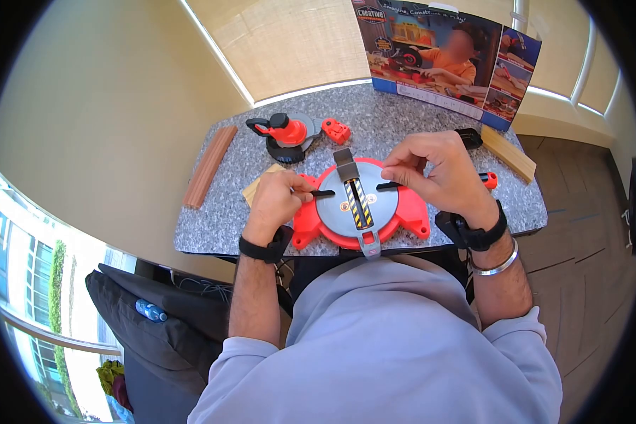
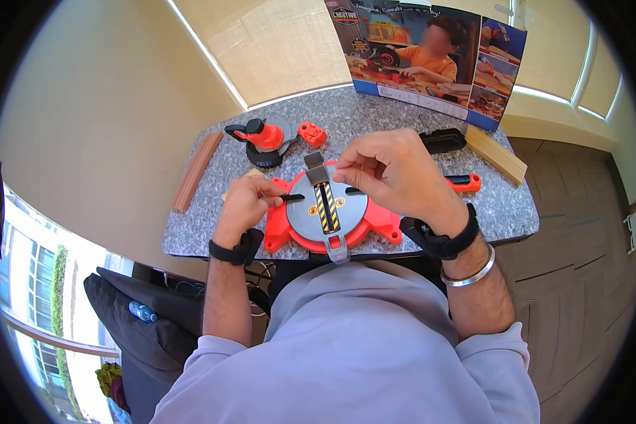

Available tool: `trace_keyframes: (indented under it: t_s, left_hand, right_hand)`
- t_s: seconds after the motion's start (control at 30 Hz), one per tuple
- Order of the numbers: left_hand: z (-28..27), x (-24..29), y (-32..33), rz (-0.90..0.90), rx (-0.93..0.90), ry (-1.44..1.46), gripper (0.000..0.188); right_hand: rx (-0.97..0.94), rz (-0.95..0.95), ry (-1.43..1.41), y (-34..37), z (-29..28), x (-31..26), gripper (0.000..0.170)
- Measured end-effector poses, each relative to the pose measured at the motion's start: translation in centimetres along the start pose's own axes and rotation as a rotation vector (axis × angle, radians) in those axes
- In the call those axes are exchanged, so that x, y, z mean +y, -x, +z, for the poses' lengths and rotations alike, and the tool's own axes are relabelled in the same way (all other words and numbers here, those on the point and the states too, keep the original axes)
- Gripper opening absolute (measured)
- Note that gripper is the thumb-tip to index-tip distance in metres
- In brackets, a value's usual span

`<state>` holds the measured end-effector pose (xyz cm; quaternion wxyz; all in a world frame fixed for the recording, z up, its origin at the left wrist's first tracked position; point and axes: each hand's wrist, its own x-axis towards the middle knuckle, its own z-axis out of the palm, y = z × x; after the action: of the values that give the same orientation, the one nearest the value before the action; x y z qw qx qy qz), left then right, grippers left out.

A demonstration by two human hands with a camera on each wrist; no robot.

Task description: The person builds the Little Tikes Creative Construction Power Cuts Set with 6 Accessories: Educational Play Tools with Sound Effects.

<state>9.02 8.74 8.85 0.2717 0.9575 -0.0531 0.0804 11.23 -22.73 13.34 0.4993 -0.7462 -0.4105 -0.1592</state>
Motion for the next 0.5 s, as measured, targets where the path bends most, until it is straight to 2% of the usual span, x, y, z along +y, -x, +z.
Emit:
trace_keyframes:
  t_s: [0.5]
  left_hand:
    - [0.04,0.11,0.14,0.033,0.037,-0.01,0.017]
  right_hand:
    - [-0.024,-0.019,-0.009,-0.11,-0.08,-0.52,0.009]
